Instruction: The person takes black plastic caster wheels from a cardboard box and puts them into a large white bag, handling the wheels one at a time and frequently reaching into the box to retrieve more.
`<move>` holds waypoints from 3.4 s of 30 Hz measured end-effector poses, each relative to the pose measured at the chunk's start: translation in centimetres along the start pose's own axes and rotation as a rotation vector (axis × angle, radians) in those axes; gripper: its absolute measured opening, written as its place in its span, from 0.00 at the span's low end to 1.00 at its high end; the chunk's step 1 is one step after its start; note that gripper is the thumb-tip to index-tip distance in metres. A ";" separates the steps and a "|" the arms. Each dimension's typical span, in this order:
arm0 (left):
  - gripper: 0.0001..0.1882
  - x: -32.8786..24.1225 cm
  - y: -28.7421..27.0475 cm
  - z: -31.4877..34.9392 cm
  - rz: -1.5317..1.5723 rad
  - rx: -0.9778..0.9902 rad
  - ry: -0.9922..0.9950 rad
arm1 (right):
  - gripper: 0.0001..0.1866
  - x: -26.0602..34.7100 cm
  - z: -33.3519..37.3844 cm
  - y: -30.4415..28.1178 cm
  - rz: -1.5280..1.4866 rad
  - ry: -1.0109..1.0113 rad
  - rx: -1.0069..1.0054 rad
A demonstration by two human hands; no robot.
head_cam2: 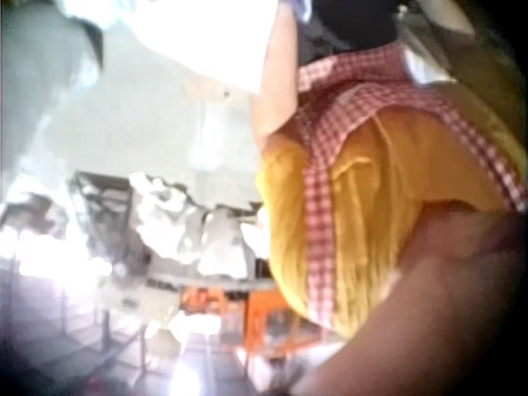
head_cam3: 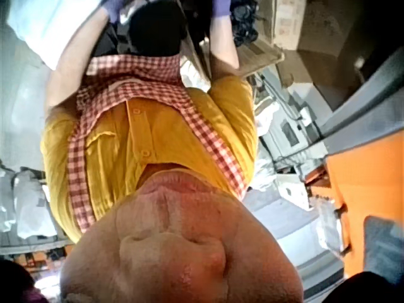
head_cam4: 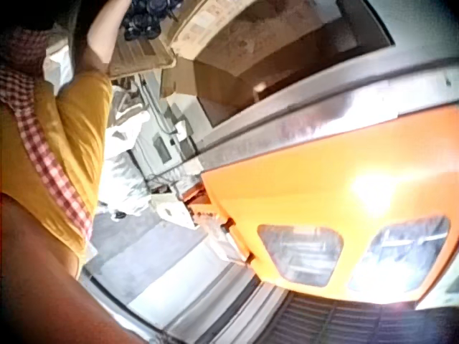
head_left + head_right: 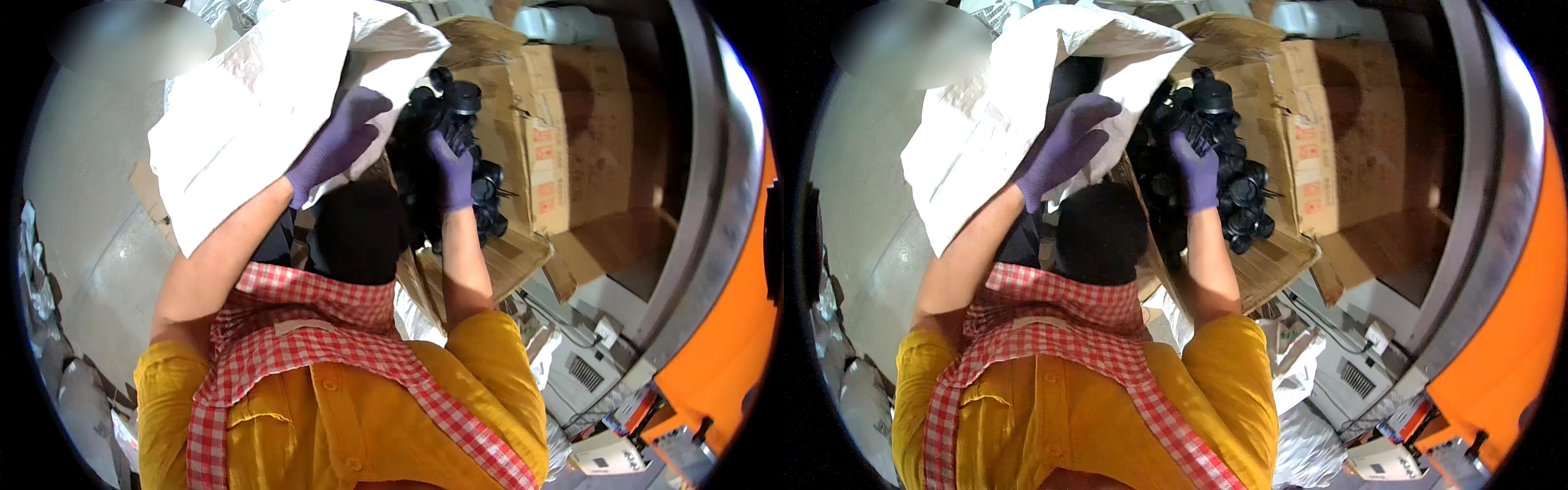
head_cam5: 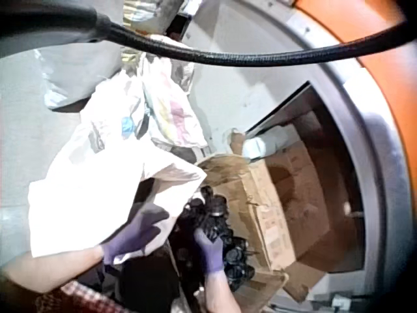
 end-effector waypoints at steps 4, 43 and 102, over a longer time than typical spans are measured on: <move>0.32 -9.9 1.1 1.5 0.185 0.189 0.119 | 0.04 8.7 8.8 -0.3 0.015 -0.017 0.034; 0.18 -17.6 -14.6 13.1 -0.071 0.307 -0.007 | 0.07 8.2 26.8 -7.9 0.388 0.194 0.423; 0.19 3.3 -5.6 1.9 -0.257 0.014 -0.320 | 0.11 14.1 38.3 -29.9 1.481 -0.313 -1.115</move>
Point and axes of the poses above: each hand's wrist, its own z-axis away from the middle knuckle, its own y-axis out of the palm, x = y × z, the point moved 4 cm from there along -z, towards the middle knuckle, and after that the axes turned 4 degrees about -y, right-handed, at the moved point
